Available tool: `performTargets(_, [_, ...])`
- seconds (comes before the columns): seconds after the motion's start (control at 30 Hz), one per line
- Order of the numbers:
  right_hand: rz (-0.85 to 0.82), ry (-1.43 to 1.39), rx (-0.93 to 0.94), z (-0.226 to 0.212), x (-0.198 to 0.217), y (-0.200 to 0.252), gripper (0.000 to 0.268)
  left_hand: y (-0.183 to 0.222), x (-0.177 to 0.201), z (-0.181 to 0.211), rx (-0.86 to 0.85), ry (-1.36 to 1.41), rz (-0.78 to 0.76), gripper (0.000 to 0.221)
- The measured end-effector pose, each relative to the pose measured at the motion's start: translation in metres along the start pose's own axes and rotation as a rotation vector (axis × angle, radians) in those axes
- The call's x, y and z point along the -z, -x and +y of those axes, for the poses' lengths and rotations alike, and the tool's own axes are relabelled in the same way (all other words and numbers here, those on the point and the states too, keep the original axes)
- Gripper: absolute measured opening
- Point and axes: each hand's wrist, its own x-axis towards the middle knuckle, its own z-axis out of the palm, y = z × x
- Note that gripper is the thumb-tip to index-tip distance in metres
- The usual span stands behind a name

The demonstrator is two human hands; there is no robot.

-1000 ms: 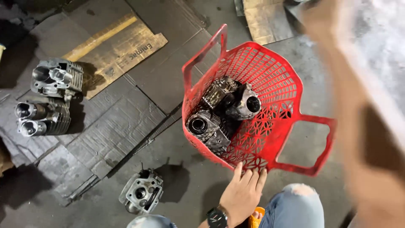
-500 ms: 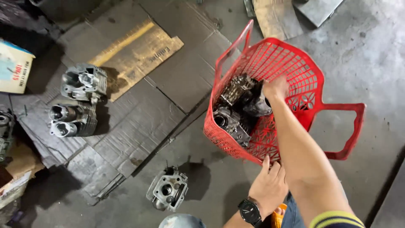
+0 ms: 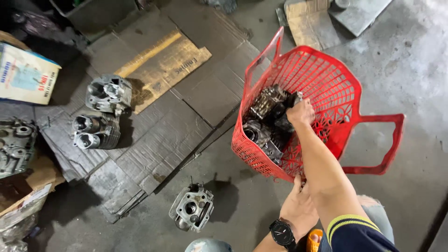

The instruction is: Sorting and inspecting motorcycle cylinder heads and engine components in a workshop.

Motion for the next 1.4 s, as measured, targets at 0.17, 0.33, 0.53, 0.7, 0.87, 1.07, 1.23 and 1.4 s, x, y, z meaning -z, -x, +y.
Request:
performTargets(0.17, [0.01,-0.117,0.005,-0.002,0.03,-0.008,0.084,-0.006,0.016,-0.018,-0.053,0.05,0.111,0.055])
performTargets(0.33, [-0.234,0.169,0.371,0.01,0.093,-0.075,0.047,-0.012,0.027,-0.024,-0.042,0.072,0.094,0.061])
performTargets(0.53, [-0.24,0.094,0.551,-0.053,0.324,0.011,0.049,-0.003,0.042,-0.02,0.061,-0.033,0.097,0.061])
performTargets(0.7, [0.056,0.027,0.91,-0.056,0.427,0.087,0.058,0.009,0.098,-0.031,0.163,-0.056,0.115,0.065])
performTargets(0.87, [0.066,-0.095,0.991,-0.044,0.465,0.184,0.059,0.043,0.147,-0.097,0.202,0.042,0.042,0.072])
performTargets(1.07, [-0.187,0.144,0.929,-0.007,0.386,0.3,0.062,0.14,0.137,-0.144,0.425,0.083,0.076,0.048])
performTargets(1.23, [-0.752,0.322,1.19,0.023,0.273,0.35,0.048,0.172,0.1,-0.121,0.561,0.366,0.493,0.028])
performTargets(1.4, [-0.654,0.429,1.332,0.063,0.056,0.343,0.028,0.159,0.094,-0.099,0.499,0.427,0.635,0.024])
